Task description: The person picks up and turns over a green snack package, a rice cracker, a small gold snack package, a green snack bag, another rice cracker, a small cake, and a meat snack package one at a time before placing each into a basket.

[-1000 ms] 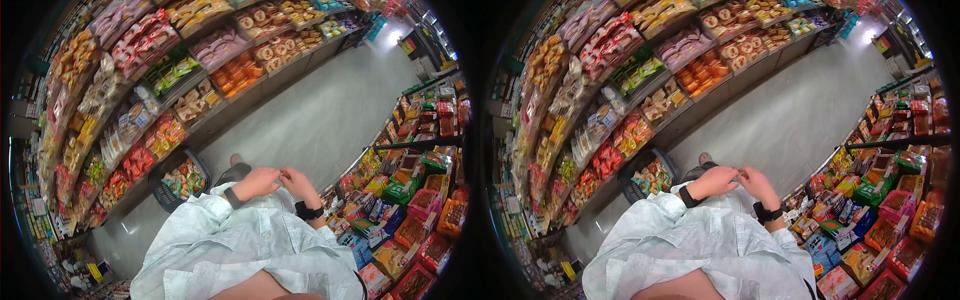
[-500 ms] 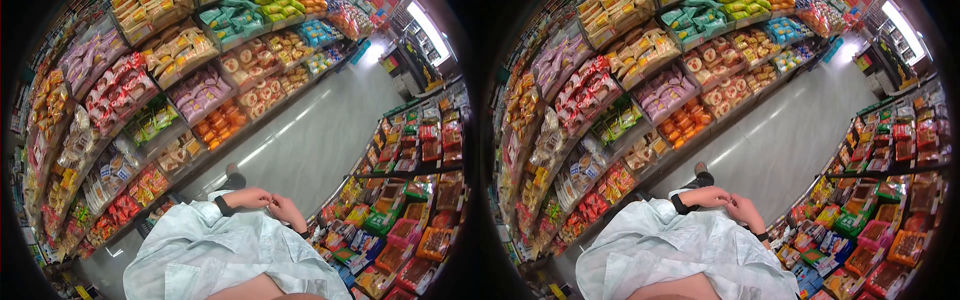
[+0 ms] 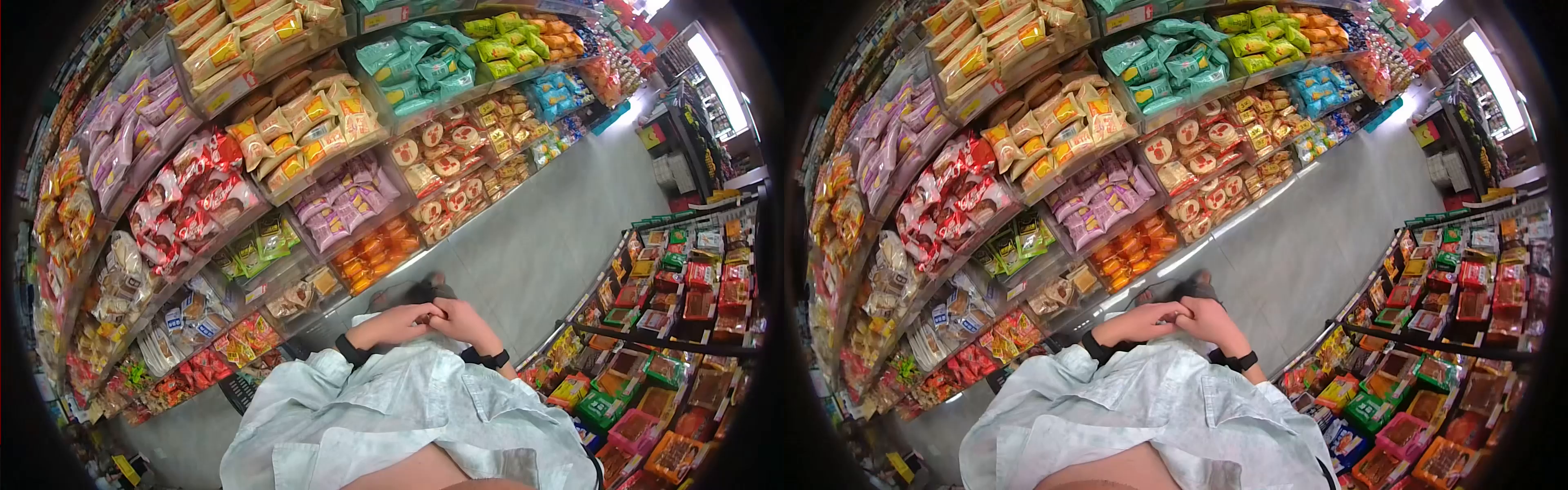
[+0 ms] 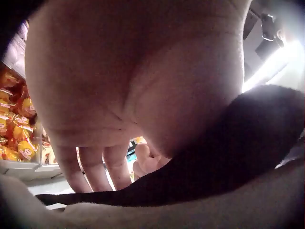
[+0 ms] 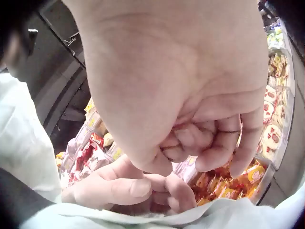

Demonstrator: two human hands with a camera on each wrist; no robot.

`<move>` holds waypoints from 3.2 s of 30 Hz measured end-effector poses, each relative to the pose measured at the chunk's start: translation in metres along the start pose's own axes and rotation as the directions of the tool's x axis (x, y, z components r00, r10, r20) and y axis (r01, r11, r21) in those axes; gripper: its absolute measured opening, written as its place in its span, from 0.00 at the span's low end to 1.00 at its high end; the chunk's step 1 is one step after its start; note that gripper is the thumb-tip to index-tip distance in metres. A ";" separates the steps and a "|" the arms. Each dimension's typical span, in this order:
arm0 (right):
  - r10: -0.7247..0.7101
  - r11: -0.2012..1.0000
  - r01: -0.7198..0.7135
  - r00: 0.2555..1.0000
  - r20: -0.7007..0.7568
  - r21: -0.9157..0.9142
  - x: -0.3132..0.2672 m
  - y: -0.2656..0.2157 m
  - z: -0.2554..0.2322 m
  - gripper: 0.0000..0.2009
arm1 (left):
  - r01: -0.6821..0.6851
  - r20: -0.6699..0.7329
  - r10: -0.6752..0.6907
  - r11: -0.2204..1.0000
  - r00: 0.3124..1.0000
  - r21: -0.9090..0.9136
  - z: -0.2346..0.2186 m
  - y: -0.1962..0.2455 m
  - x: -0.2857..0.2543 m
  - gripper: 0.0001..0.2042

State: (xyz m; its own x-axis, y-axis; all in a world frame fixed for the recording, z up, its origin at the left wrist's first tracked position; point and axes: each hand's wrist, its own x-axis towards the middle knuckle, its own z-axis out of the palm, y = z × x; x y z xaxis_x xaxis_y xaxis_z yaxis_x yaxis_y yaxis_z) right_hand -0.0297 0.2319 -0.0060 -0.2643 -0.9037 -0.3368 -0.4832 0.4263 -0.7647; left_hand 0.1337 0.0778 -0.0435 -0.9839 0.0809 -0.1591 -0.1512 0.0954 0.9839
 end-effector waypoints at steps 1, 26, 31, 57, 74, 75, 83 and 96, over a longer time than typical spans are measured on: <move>-0.002 1.000 0.002 1.000 0.018 -0.012 0.012 0.004 -0.006 0.10 | -0.003 -0.011 0.003 1.000 1.000 -0.028 -0.007 -0.002 0.006 0.21; -0.318 0.885 0.405 0.885 -0.340 0.228 0.345 0.023 -0.343 0.17 | 0.401 -0.926 0.045 0.892 0.376 0.207 -0.209 0.133 0.279 0.23; -0.305 0.900 0.352 0.930 -0.203 0.258 0.354 0.022 -0.359 0.21 | 0.402 -0.942 0.106 0.885 0.318 0.235 -0.212 0.132 0.312 0.28; -0.509 0.746 0.619 0.767 -0.390 0.246 0.276 0.017 -0.321 0.10 | 0.023 -0.975 0.199 0.979 0.096 0.202 -0.153 0.120 0.278 0.30; -0.115 0.905 0.240 0.933 -0.341 0.353 0.019 0.018 -0.119 0.33 | 0.030 -0.915 0.112 0.991 0.388 0.133 0.036 0.059 0.097 0.23; -0.084 0.917 0.196 0.946 -0.314 0.347 -0.002 0.019 -0.110 0.33 | 0.032 -0.917 0.068 0.996 0.393 0.087 0.054 0.060 0.087 0.22; -0.104 0.963 0.164 0.958 -0.269 0.214 -0.093 0.039 -0.082 0.35 | 0.033 -0.899 0.115 0.989 0.423 0.143 0.144 0.063 0.049 0.17; -0.205 0.945 0.238 0.966 -0.160 0.226 -0.264 0.147 -0.040 0.26 | 0.210 -0.866 0.097 0.951 0.491 0.226 0.369 0.109 0.034 0.32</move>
State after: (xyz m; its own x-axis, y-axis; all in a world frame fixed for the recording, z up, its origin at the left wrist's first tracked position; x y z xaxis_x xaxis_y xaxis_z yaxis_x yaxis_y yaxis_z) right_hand -0.0638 0.5345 -0.0074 -0.2898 -0.9537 -0.0803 -0.3309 0.1785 -0.9266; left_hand 0.1190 0.4568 0.0286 -0.5798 -0.8100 0.0879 -0.3292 0.3316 0.8841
